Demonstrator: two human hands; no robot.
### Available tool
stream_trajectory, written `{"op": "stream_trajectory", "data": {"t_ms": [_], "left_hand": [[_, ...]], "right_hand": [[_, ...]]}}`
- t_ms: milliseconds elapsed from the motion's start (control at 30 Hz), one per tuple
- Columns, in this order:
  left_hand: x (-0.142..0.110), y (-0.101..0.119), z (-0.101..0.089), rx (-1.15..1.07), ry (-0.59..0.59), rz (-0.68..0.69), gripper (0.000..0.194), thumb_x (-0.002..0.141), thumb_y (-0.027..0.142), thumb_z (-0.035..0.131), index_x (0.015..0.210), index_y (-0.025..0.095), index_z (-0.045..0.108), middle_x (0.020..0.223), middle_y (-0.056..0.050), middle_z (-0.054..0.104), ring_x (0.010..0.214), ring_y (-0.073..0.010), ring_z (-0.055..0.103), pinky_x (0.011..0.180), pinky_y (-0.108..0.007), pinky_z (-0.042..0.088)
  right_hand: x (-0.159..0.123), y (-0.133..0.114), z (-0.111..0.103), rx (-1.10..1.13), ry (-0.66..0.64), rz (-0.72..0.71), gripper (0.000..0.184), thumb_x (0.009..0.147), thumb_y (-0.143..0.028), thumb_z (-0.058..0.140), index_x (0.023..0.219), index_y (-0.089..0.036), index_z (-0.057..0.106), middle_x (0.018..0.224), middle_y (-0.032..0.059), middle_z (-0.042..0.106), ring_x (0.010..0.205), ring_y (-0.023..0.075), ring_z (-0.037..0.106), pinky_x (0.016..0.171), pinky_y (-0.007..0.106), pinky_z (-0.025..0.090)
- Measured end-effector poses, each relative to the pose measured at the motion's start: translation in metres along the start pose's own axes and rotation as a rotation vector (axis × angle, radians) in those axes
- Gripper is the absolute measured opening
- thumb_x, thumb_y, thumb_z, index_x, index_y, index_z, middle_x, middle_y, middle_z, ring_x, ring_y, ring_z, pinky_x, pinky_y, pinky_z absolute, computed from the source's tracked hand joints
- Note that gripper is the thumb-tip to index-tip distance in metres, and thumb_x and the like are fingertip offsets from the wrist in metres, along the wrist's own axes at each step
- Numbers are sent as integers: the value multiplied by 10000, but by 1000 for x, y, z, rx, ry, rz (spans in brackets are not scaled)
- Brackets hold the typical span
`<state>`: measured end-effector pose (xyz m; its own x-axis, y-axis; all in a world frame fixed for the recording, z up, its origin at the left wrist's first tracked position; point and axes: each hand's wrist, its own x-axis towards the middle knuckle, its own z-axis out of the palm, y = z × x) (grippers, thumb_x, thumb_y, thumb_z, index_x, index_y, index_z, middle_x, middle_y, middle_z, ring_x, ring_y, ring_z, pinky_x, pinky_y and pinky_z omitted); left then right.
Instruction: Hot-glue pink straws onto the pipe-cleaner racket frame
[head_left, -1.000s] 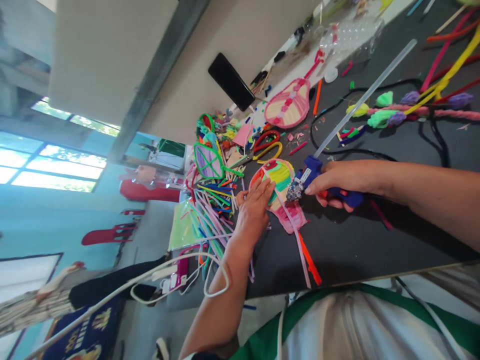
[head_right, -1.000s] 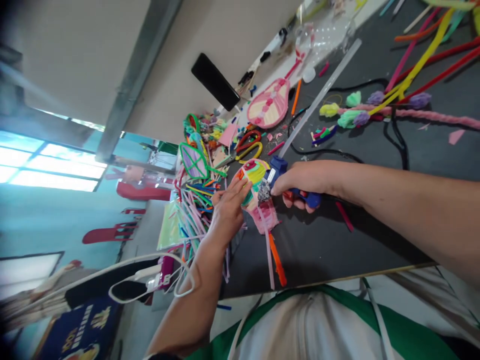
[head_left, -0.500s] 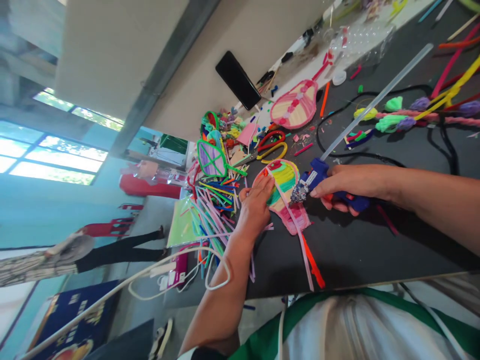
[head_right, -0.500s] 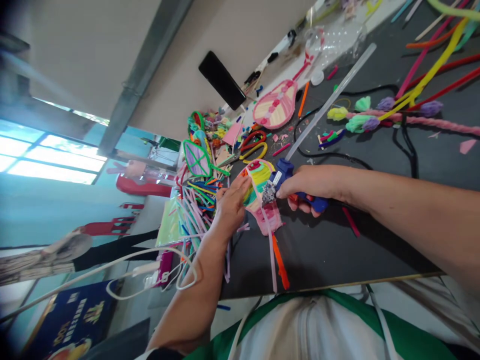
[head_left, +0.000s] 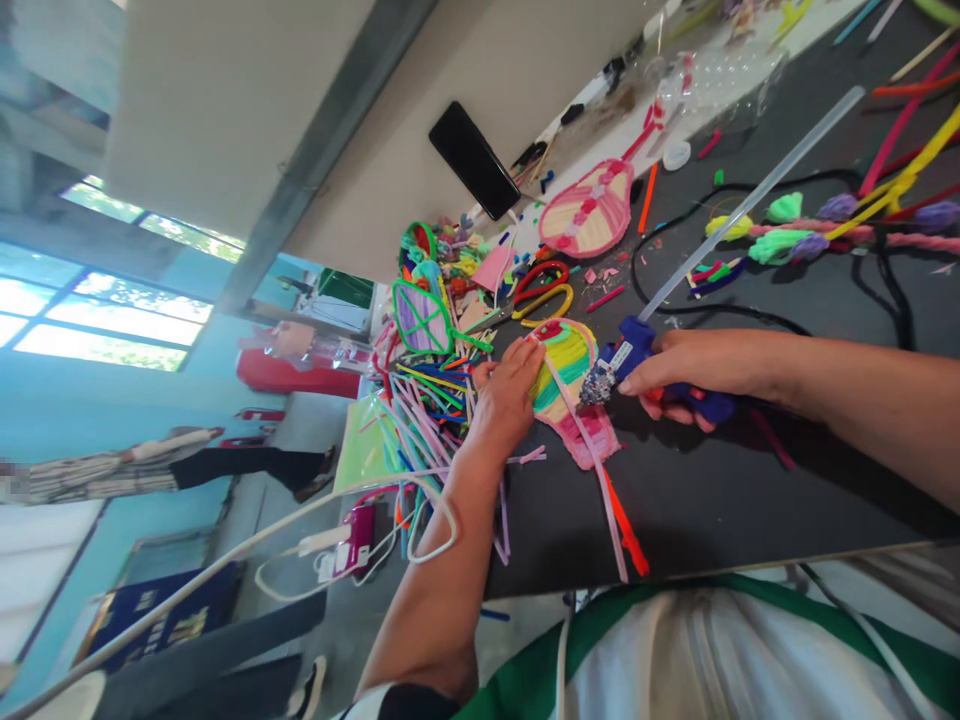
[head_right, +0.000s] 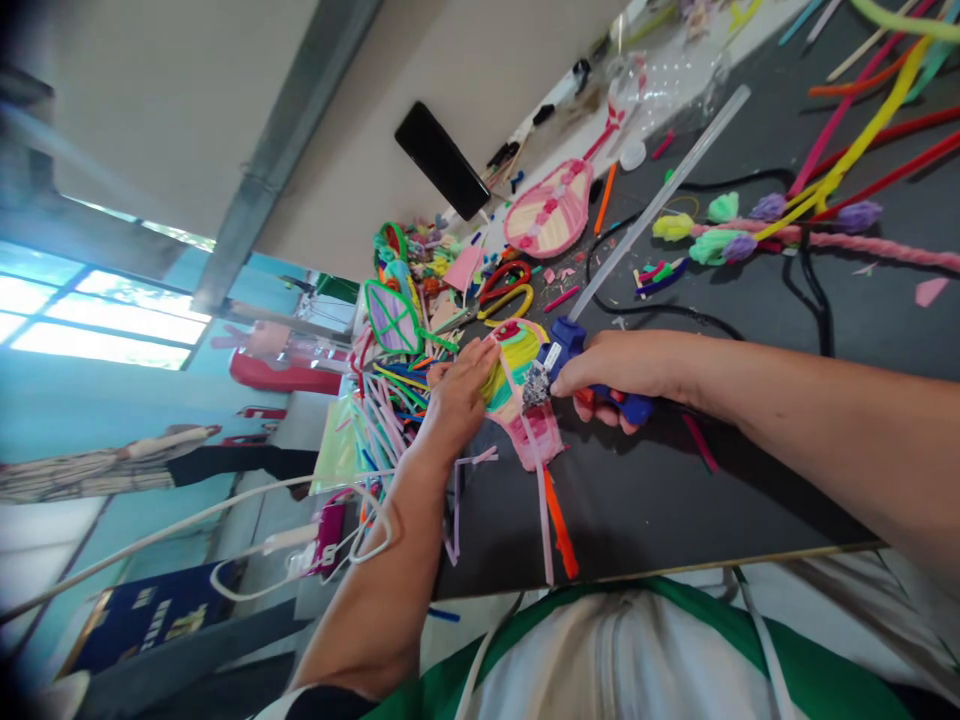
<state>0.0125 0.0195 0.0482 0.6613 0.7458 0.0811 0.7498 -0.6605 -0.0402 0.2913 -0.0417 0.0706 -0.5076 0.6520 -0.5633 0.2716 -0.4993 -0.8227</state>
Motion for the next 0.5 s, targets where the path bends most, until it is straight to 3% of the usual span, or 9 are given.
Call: {"op": "stream_trajectory", "data": {"t_ms": [333, 500], "left_hand": [[6, -11, 7, 6, -19, -30, 717, 739, -30, 382, 1398, 234, 482, 1476, -91, 500, 1391, -238, 431, 1051, -462, 280], [-12, 10, -7, -100, 131, 1, 500, 883, 94, 437, 1361, 209, 526, 1427, -115, 544, 1359, -246, 469, 1029, -426, 333]], "right_hand": [[3, 3, -1, 9, 11, 4, 339, 859, -347, 536, 585, -158, 601, 441, -1, 517, 365, 93, 450, 379, 199, 432], [4, 6, -1, 22, 12, -19, 333, 841, -371, 562, 591, -156, 609, 448, -2, 521, 377, 95, 474, 372, 192, 419]]}}
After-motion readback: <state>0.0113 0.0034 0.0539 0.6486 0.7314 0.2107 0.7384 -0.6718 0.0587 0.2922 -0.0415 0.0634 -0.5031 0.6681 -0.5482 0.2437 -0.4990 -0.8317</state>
